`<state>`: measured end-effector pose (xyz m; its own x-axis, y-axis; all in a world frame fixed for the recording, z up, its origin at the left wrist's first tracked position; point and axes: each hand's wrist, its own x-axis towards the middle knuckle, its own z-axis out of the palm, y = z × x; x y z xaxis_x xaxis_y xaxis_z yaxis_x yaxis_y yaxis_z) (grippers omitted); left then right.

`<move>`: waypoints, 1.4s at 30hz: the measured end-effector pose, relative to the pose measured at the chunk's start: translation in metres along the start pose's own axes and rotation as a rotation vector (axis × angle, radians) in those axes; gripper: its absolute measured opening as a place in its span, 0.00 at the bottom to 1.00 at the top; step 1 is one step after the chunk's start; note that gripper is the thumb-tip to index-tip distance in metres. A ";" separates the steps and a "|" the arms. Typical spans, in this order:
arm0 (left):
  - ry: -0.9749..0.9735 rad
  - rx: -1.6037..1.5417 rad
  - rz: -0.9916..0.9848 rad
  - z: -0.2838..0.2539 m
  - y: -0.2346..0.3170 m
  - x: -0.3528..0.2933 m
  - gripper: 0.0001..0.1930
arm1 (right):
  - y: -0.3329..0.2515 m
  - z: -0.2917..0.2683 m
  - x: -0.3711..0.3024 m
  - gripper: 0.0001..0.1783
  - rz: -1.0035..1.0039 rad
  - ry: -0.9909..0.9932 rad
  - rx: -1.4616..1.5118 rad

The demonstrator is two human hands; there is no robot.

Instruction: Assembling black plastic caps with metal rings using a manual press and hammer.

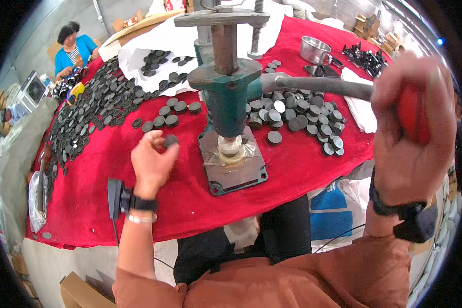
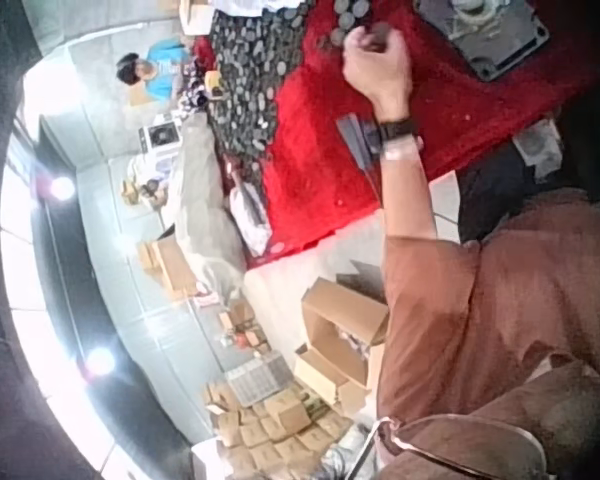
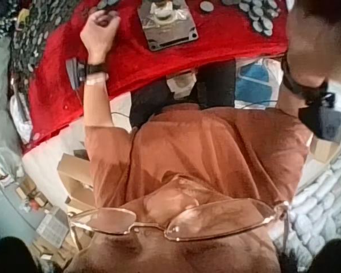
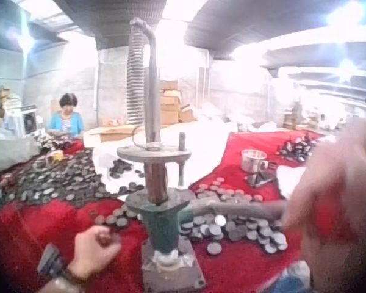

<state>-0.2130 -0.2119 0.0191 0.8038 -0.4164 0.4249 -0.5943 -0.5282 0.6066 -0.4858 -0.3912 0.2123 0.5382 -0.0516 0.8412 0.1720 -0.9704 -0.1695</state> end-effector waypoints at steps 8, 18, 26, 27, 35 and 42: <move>-0.206 -0.301 0.113 0.003 0.067 -0.043 0.32 | 0.030 0.008 0.013 0.38 -0.431 -0.007 -0.002; -0.125 -0.329 0.142 0.026 0.080 -0.041 0.32 | -0.022 0.023 -0.016 0.14 0.266 0.217 0.437; -0.115 -0.298 0.089 0.019 0.041 -0.042 0.27 | 0.008 0.069 -0.129 0.05 -0.135 0.193 0.506; -0.093 -0.306 0.061 0.015 0.026 -0.035 0.22 | 0.008 0.073 -0.130 0.04 -0.149 0.246 0.520; 0.015 0.378 0.175 0.044 -0.016 0.045 0.16 | 0.005 0.043 -0.102 0.05 -0.154 0.012 0.461; 0.025 0.272 0.287 0.040 -0.041 0.037 0.21 | -0.029 0.033 -0.037 0.18 0.294 0.109 0.451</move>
<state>-0.1600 -0.2355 -0.0168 0.6021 -0.5595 0.5696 -0.7781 -0.5712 0.2615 -0.4839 -0.3530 0.1695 0.5321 -0.3532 0.7695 0.3764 -0.7154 -0.5887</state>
